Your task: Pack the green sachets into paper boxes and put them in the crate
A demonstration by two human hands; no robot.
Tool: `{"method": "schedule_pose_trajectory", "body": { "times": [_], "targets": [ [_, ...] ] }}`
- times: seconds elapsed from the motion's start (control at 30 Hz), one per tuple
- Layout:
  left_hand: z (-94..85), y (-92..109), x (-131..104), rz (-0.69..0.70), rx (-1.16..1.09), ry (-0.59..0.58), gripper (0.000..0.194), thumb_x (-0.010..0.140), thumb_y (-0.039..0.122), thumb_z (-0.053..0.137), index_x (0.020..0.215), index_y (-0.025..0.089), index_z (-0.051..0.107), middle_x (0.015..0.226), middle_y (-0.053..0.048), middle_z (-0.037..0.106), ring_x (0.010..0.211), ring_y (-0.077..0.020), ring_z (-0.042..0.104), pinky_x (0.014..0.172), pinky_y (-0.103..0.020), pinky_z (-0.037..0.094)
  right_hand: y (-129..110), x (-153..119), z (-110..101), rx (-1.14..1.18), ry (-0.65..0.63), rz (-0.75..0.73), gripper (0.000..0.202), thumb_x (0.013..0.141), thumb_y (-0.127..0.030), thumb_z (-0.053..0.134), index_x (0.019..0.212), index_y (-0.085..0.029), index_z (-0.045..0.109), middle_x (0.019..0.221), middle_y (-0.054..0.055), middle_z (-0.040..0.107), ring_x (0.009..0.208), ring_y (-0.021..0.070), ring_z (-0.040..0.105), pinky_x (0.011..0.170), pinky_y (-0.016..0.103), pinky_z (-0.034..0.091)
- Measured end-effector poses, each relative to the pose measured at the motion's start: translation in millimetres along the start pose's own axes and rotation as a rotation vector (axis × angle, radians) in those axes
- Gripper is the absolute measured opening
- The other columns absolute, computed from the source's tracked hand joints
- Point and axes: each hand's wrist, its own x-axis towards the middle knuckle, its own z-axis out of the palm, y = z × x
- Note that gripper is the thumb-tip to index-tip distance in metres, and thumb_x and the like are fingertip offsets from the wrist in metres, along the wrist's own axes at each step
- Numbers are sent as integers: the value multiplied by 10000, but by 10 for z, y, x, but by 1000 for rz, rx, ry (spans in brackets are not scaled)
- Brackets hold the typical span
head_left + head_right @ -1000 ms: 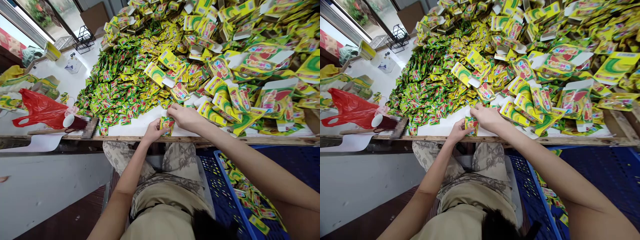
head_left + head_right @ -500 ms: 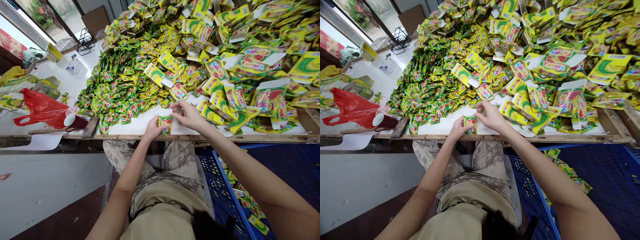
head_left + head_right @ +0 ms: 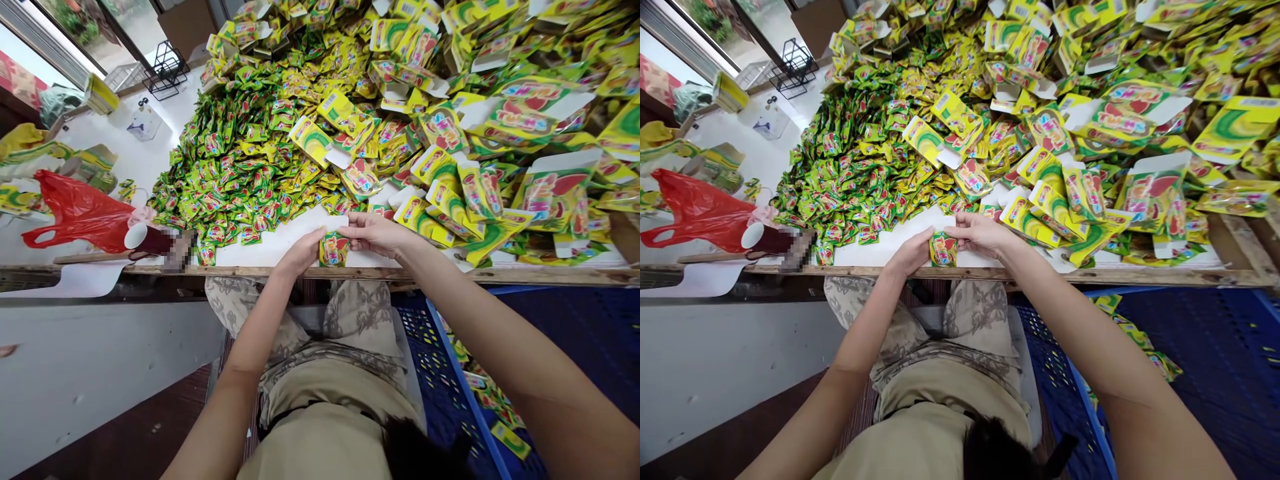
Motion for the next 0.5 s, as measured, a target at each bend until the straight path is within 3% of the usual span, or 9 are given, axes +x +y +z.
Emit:
{"method": "schedule_pose_trajectory", "body": {
  "times": [0.13,0.23,0.3,0.4,0.5],
  "targets": [
    [-97,149,133,-201,-13,-59,288,678,321,667,855,95,666,798,-112,725,842,-260,682,842,-399,497,-34,127,-11,-17,-30,52,451,518,-287,870,773,-184,512,575,-97,467,437,19,381,422,176,350],
    [-140,217,203,-237,16,-18,240,645,267,694,809,97,647,742,-92,707,694,-200,662,738,-353,506,0,213,-28,-26,-1,-5,475,493,-337,879,747,-188,505,522,-110,435,405,23,354,396,182,309],
    [-144,208,205,-129,66,74,241,635,267,742,789,122,628,715,-46,689,645,-148,634,702,-304,495,74,245,-45,-95,80,-134,457,512,-427,861,719,-183,534,521,-88,475,416,40,386,403,197,321],
    [-115,132,140,228,226,247,278,629,332,791,750,146,624,741,-6,680,705,-116,628,750,-269,491,207,233,-62,-282,242,-390,406,569,-512,813,692,-181,612,633,-2,620,551,109,538,511,253,449],
    [-70,60,37,455,368,293,311,614,372,807,779,149,665,861,-37,710,820,-143,650,830,-300,499,292,160,-59,-372,248,-515,364,625,-522,780,757,-200,674,830,58,711,746,191,644,691,339,536]
  ]
}}
